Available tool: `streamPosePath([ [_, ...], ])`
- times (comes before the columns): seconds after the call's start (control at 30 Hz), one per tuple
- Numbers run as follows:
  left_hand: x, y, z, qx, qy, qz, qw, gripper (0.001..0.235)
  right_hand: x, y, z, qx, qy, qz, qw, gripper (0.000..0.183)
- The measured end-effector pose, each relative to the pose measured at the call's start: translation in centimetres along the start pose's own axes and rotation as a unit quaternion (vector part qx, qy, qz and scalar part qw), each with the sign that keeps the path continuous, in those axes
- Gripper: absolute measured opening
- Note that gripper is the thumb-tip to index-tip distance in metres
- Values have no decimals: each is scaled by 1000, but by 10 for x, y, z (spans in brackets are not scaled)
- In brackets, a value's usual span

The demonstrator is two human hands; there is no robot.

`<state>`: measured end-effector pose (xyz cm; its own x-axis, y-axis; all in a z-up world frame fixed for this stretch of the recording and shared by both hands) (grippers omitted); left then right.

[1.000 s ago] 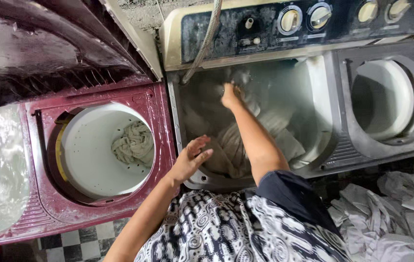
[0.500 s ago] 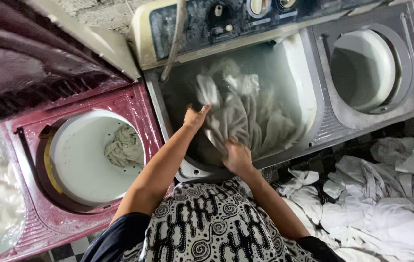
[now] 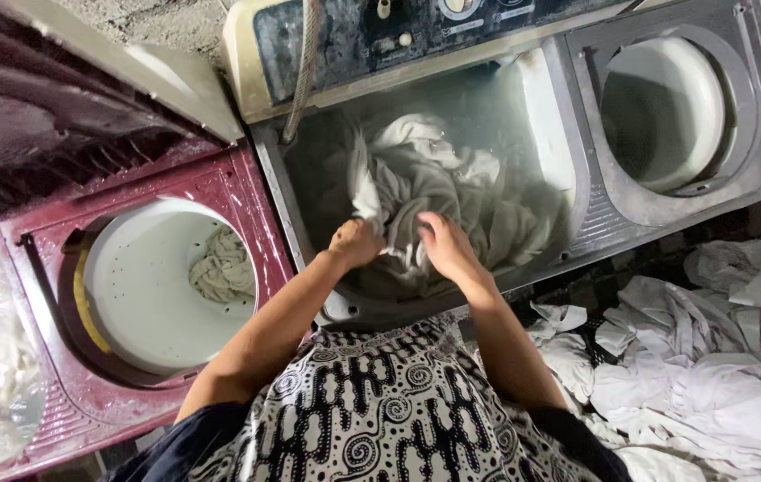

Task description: The person washes white clothes by hand in a twin-tub washing machine, agitating them in soapy water. They then transfer the wet clothes to the spin dryer, remove them, and place them on a pile on the floor. The person repeats this process with additional loads of laundry.

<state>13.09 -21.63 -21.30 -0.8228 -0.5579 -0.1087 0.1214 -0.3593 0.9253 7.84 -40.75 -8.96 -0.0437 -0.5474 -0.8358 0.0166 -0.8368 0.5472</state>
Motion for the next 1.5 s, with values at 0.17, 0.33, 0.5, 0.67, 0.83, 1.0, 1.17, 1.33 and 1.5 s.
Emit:
streamPosePath([
  [0.17,35,34,80,58,-43,-186,980,27,9,-43,-91,-28,17,84,996,41],
  [0.33,53,58,105,173,61,58,981,47,20,-67,-180,49,139,239,960,62],
  [0.5,38,47,120,29,30,-12,999,35,66,-88,-205,-75,-43,206,975,33],
  [0.67,6,55,127,308,119,-106,938,35,31,-60,-124,-81,-9,164,983,30],
  [0.83,-43,82,80,216,271,290,892,54,-9,-25,-2,-108,-66,113,986,20],
  [1.0,-15,119,30,42,111,290,950,82,-27,7,84,-74,-63,36,995,21],
  [1.17,25,122,28,38,-69,177,981,109,-38,71,128,34,34,-11,999,26],
  [1.33,66,79,17,213,141,327,910,47,-50,78,135,70,34,-69,995,31],
  [1.5,36,121,48,304,74,709,631,19,-34,75,111,-14,-87,-68,994,41],
])
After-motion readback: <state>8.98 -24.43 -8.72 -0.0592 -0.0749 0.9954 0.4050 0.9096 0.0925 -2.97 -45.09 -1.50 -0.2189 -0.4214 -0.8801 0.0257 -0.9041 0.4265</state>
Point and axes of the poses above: each hand's wrist, its own z-axis away from the middle knuckle, its own y-axis out of the back of the hand, x = y × z, the point moved 5 cm from there along -z, towards the middle knuckle, and after that the axes turned 14 degrees about -z, right-handed, at the moved point
